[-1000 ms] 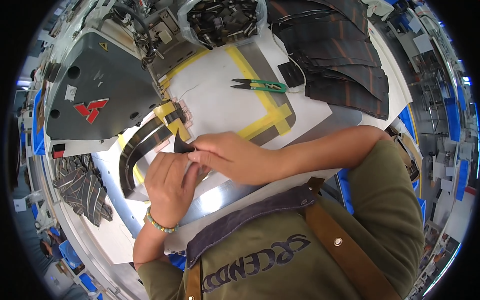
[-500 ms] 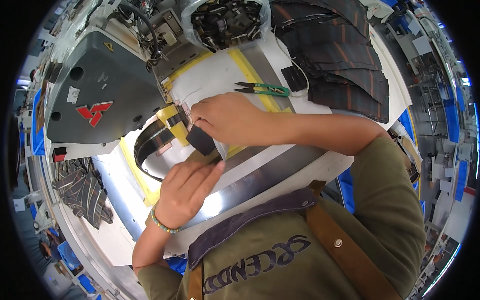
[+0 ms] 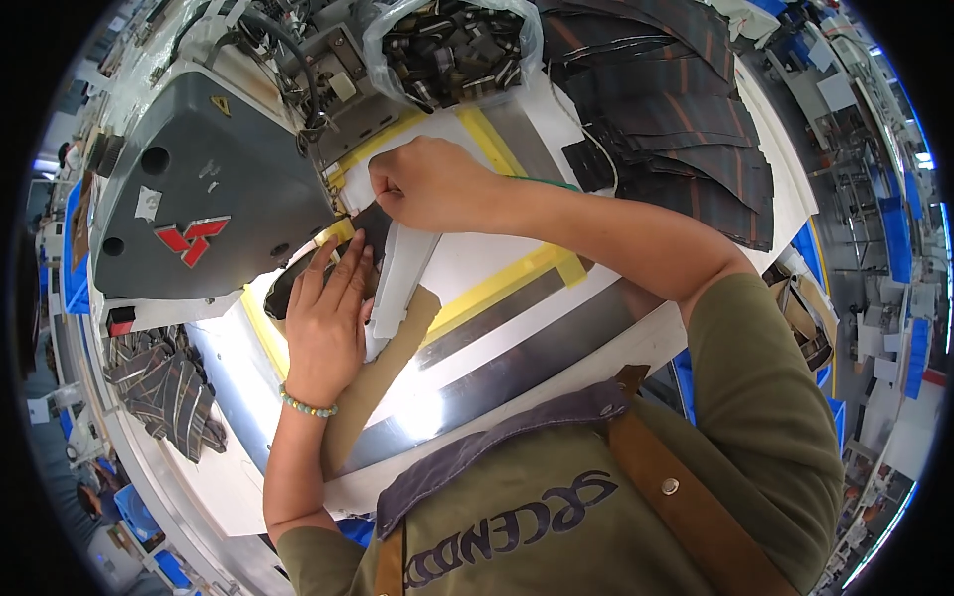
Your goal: The recorder uses an industrial sewing machine to stitch together components for leather or fabric straps.
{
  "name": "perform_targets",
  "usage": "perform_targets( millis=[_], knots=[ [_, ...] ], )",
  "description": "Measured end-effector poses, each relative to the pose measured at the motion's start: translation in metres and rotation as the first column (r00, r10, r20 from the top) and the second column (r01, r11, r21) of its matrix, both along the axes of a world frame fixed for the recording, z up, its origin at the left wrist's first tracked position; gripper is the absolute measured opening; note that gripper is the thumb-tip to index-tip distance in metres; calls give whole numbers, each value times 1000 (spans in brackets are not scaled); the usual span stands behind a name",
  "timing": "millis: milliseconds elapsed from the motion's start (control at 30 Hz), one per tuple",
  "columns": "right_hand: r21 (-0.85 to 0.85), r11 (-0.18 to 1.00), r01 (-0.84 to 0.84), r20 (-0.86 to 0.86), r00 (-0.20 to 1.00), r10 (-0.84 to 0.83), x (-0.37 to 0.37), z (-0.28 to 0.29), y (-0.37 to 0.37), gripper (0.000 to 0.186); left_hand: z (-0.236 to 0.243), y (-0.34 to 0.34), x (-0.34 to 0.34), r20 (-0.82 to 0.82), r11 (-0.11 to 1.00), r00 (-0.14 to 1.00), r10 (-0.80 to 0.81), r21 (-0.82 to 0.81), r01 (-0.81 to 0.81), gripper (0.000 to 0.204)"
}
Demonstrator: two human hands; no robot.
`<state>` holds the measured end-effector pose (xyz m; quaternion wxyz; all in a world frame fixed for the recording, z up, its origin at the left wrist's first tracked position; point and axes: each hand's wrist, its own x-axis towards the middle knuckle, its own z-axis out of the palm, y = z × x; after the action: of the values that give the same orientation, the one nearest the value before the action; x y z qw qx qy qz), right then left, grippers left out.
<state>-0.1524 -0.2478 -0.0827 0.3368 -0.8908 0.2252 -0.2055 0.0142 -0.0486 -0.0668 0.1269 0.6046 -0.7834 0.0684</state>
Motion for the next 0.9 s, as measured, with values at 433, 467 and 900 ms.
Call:
perform_targets(
  millis=[433,467,900],
  knots=[
    [51,998,40,-26,999,-38,3,1,0,8,-2,-4,-2,-36,999,999,22,51,-20,56],
    [51,998,41,-25,999,-39,4,1,0,8,-2,-4,-1,-37,999,999,16,51,-15,56],
    [-385,786,-483,-253,875,413,-45,14,5,42,-7,-4,-2,-99,994,992,79,78,-72,58]
  ],
)
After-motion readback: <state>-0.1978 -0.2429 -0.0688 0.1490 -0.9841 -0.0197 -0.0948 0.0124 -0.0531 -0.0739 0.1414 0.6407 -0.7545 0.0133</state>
